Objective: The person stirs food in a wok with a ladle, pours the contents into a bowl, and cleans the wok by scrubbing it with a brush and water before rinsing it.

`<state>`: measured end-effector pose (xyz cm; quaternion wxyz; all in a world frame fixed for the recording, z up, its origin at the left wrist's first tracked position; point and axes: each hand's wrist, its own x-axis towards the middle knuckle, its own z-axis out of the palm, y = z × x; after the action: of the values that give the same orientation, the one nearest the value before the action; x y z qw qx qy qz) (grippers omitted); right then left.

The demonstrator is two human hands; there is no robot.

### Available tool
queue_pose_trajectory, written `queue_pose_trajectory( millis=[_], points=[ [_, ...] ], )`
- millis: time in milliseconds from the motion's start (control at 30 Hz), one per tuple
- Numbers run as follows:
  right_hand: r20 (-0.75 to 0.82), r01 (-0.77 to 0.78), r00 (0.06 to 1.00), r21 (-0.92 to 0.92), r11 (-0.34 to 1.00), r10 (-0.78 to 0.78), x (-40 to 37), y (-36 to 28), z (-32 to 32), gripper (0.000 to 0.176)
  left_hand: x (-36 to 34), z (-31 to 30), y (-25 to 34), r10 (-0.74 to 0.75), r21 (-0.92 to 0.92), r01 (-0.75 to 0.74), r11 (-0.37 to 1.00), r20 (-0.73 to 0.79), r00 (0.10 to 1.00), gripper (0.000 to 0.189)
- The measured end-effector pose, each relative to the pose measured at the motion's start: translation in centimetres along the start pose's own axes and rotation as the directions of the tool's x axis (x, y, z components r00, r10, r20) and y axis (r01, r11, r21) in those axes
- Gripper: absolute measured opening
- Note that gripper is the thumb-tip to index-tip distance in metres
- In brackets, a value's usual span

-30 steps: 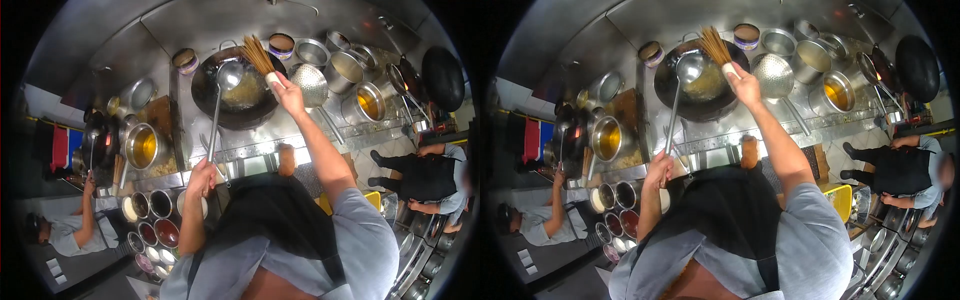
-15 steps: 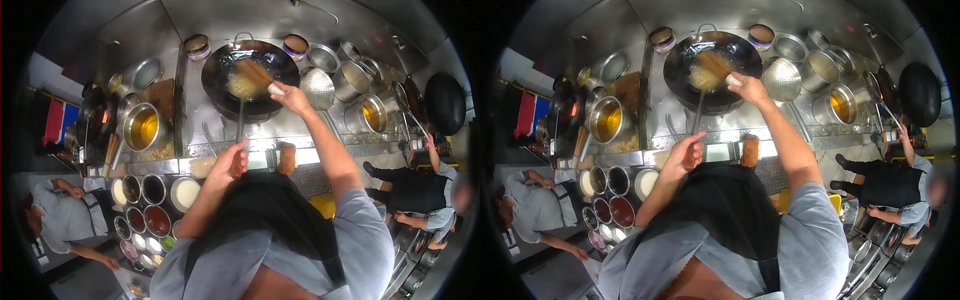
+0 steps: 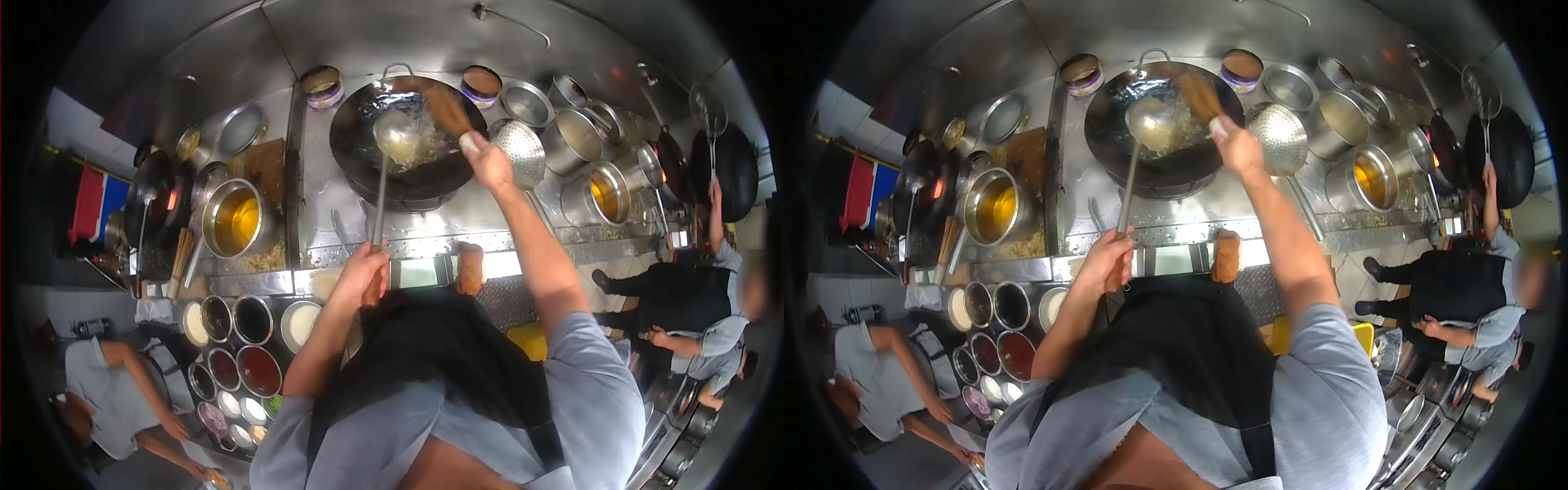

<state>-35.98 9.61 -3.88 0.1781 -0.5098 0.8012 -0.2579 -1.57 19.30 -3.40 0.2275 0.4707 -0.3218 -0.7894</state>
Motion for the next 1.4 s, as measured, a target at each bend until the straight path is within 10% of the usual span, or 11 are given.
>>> queue_pose_trajectory(
  millis=[200,267,333,533,767,833,1033,1200,1267,1333,1400],
  points=[
    [-0.278,0.193,0.960,0.552,0.811,-0.039,0.1,-2.3,1.6,0.056,-0.8,-1.6,0.9,0.116,0.340,-0.076,0.937,-0.098,0.988,0.045],
    [0.279,-0.273,0.951,0.545,0.793,0.135,-0.1,-3.1,1.6,0.052,-1.4,-1.2,1.0,0.160,0.323,-0.131,0.937,-0.068,0.985,0.043],
    [0.442,-0.311,0.892,0.456,0.834,0.091,-0.1,-0.4,3.3,0.053,-1.5,-0.8,0.8,0.161,0.327,-0.127,0.937,-0.081,0.984,0.047],
    [0.230,-0.251,0.965,0.694,0.675,0.123,-8.4,2.5,1.5,0.051,-1.3,2.6,1.1,0.314,0.638,-0.051,0.769,-0.306,0.899,0.046],
    [-0.253,0.034,0.934,0.763,0.646,0.251,-20.0,16.3,-4.5,0.050,4.1,15.3,-0.6,0.545,0.894,-0.345,0.286,0.144,0.826,0.061],
    [-0.096,-0.172,0.885,0.842,0.511,0.456,-24.2,18.8,-9.3,0.049,6.8,22.2,-0.9,0.484,0.877,-0.406,0.255,0.248,0.839,0.060],
    [-0.330,0.000,0.686,0.891,0.453,0.649,-32.6,25.9,-13.2,0.048,19.7,38.2,-7.6,0.373,0.746,-0.641,0.181,0.551,0.747,0.059],
    [-0.511,-0.034,0.644,0.724,0.689,0.569,-34.9,28.2,-14.8,0.052,23.3,45.2,-13.0,0.249,0.840,-0.519,0.155,0.475,0.844,0.058],
    [-0.552,-0.013,0.650,0.679,0.734,0.522,-34.1,27.6,-15.0,0.057,21.4,44.5,-12.4,0.286,0.750,-0.656,-0.085,0.649,0.705,0.058],
    [-0.517,0.016,0.685,0.715,0.699,0.513,-32.4,25.6,-15.3,0.060,16.5,43.2,-10.1,0.352,0.633,-0.774,-0.026,0.731,0.585,0.062],
    [-0.541,-0.006,0.737,0.594,0.804,0.405,-30.2,23.1,-14.8,0.060,10.9,41.3,-8.9,0.124,0.564,-0.670,0.483,0.713,0.690,0.081]
  ],
)
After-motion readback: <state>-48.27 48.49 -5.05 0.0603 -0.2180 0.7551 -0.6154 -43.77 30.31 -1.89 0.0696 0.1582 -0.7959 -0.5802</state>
